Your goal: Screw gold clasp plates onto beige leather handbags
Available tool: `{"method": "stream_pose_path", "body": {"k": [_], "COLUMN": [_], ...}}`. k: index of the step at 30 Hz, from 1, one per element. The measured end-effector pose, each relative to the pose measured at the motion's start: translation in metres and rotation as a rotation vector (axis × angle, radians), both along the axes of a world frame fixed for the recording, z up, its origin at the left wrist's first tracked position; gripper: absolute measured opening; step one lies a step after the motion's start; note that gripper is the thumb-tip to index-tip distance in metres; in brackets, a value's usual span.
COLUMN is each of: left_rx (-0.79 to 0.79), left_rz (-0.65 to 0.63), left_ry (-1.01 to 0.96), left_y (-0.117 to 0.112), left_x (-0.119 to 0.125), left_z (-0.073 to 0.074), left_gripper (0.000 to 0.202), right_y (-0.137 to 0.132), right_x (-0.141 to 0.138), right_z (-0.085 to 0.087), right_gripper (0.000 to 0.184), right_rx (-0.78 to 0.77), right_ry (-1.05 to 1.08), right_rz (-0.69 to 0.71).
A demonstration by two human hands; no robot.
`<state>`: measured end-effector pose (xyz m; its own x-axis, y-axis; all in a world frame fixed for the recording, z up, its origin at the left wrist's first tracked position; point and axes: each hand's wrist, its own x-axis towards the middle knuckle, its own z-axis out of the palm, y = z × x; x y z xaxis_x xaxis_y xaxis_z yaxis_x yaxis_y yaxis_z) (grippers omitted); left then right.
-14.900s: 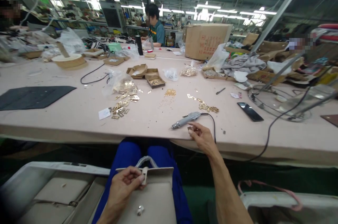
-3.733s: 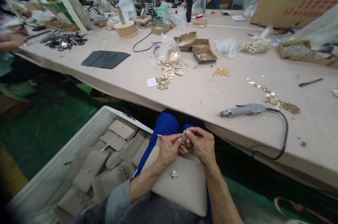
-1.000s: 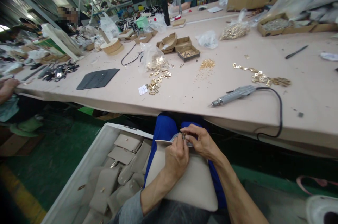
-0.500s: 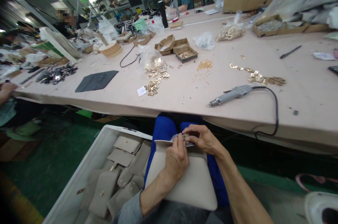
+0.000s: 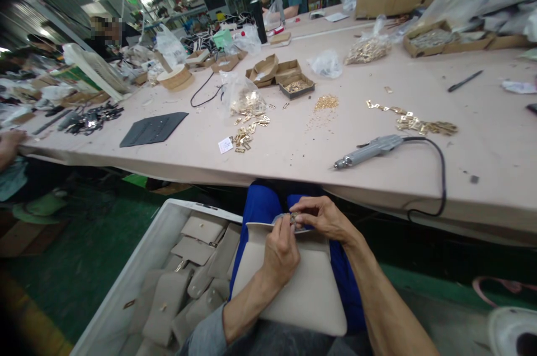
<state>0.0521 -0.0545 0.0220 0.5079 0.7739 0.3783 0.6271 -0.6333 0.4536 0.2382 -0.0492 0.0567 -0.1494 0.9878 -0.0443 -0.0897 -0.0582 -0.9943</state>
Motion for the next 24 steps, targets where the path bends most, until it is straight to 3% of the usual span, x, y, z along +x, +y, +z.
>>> {"method": "stream_pose_path", "body": {"k": [4,7,12,14,18,24], "left_rx": [-0.035,-0.182,-0.909,-1.093,-1.154,-1.157], "left_rz": [-0.006,-0.034,-0.1,-0.104,-0.112,-0.088], "left_ry": [-0.043,-0.172,-0.55,-0.695,-0.84,-0.842], "left_y": [0.0,0.004,0.017,0.021,0.026,0.027], "left_x": [0.001,-0.002,-0.015,-0.019,-0.024,-0.023], "left_z": [0.001,0.01,0.024,0.024,0.022,0.026], "left_gripper": [0.037,0.037,0.047,0.055,0.054,0.047], "right_y": [0.0,0.0,0.001,0.002,0.004,0.004], "right_x": [-0.002,-0.002,-0.001,-0.001,-0.004,-0.006], "right_z": [0.001,-0.003,-0.009,-0.009,-0.006,-0.006], "right_gripper": [0.034,0.031,0.03,0.028,0.025,0.024], "right_rx": [0.011,0.019,0.028,0.042,0.071,0.079], "right_ry": [-0.007,0.002,0.072,0.092,0.131,0.128], "right_rz": [-0.025,-0.038,-0.021,-0.004,0.02,0.04]}}
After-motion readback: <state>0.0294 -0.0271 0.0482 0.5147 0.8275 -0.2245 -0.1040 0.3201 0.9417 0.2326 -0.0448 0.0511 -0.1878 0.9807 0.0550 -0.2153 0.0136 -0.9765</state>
